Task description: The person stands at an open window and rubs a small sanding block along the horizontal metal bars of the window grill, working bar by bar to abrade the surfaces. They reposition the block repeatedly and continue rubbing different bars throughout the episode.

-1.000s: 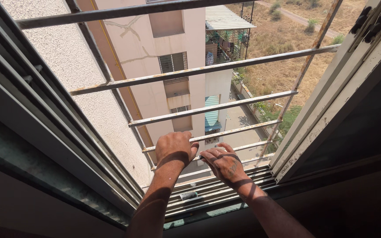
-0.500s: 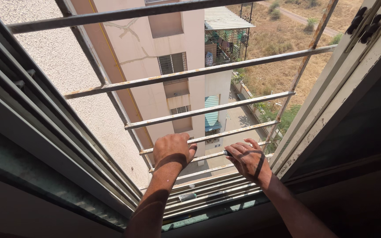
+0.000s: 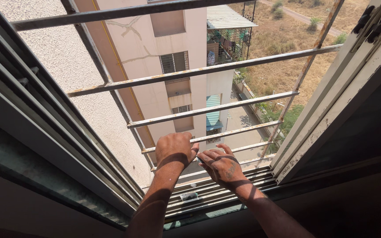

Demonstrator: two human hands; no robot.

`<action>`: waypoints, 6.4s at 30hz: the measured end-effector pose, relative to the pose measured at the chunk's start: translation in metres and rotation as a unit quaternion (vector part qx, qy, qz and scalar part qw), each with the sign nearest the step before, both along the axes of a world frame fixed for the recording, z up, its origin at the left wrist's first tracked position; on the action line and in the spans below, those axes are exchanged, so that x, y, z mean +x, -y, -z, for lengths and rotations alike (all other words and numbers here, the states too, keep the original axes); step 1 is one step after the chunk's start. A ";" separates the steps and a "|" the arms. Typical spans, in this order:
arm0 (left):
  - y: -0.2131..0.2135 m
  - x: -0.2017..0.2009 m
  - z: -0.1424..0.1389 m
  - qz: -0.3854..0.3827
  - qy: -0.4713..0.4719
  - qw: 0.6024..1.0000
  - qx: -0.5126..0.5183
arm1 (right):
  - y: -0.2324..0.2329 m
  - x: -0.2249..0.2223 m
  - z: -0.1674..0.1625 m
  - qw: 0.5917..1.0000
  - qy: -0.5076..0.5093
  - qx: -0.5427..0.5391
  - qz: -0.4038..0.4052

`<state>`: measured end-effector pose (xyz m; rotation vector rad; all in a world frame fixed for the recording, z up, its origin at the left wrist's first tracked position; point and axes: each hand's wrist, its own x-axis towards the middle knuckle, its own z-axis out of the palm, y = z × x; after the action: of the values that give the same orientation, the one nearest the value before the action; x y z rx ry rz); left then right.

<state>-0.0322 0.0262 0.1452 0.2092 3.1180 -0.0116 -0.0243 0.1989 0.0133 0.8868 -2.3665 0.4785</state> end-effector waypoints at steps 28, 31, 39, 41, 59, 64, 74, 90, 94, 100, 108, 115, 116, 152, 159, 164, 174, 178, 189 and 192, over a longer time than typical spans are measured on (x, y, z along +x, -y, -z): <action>-0.007 0.011 -0.014 -0.027 0.048 0.998 -0.018 | -0.076 -0.001 -0.007 0.998 -0.061 -0.014 0.023; -0.007 0.012 -0.016 -0.025 0.047 0.998 -0.022 | -0.092 0.000 -0.010 0.997 -0.054 0.005 0.058; -0.011 0.008 -0.016 -0.032 0.057 0.997 -0.027 | -0.100 0.007 -0.009 0.992 -0.094 -0.022 0.082; -0.010 0.007 -0.016 -0.034 0.062 0.997 -0.027 | -0.091 0.008 -0.009 0.993 -0.089 -0.029 0.077; -0.003 0.003 -0.006 -0.024 0.039 0.999 -0.008 | 0.025 0.002 0.011 0.998 -0.004 0.018 -0.058; -0.003 0.004 -0.006 -0.026 0.040 0.999 -0.003 | 0.016 -0.001 0.016 0.998 -0.032 0.038 -0.049; -0.002 0.008 -0.009 -0.020 0.039 0.999 -0.007 | -0.025 0.000 0.006 0.998 -0.053 0.025 -0.032; -0.005 0.004 -0.006 -0.016 0.029 0.999 -0.019 | -0.042 0.001 -0.007 0.998 -0.056 -0.030 -0.028; -0.005 0.004 -0.005 -0.016 0.017 1.000 -0.014 | -0.020 -0.002 -0.008 0.996 -0.084 0.021 -0.027; -0.006 0.004 -0.004 -0.022 0.029 0.999 -0.014 | 0.002 0.003 -0.010 0.994 -0.097 0.043 0.001; -0.005 0.004 -0.006 -0.018 0.027 0.999 -0.014 | -0.010 -0.006 -0.003 0.995 -0.093 0.029 -0.017; -0.004 0.003 -0.004 -0.015 0.021 1.000 -0.010 | -0.031 -0.009 -0.005 0.991 -0.112 0.053 -0.045; -0.004 0.003 -0.003 -0.016 0.021 1.000 -0.007 | -0.031 -0.009 -0.006 0.992 -0.104 0.045 -0.050; -0.001 -0.001 0.002 0.006 -0.004 1.000 0.000 | -0.018 -0.009 -0.009 0.998 -0.033 -0.017 -0.043; -0.002 0.000 0.002 -0.004 0.005 1.000 0.000 | -0.011 -0.004 -0.012 0.999 -0.039 0.001 -0.013; -0.002 0.001 0.000 -0.003 0.010 1.000 -0.006 | -0.016 -0.001 -0.015 1.000 -0.020 0.020 -0.014; -0.001 0.005 -0.007 -0.009 0.036 0.999 -0.008 | -0.067 -0.008 -0.015 0.996 -0.052 0.078 0.010; -0.002 0.004 -0.007 -0.008 0.038 0.999 -0.012 | -0.087 -0.004 -0.015 0.995 -0.023 0.080 0.055; 0.002 0.005 -0.007 0.011 0.018 1.000 -0.006 | -0.112 0.012 -0.014 0.977 -0.024 0.047 0.206; 0.004 0.006 -0.008 0.008 0.028 1.000 -0.005 | -0.109 0.012 -0.013 0.974 -0.034 0.044 0.220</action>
<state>-0.0265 0.0224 0.1531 0.2293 3.0605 -0.0209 -0.0127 0.3081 0.0266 0.3830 -2.4384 0.1617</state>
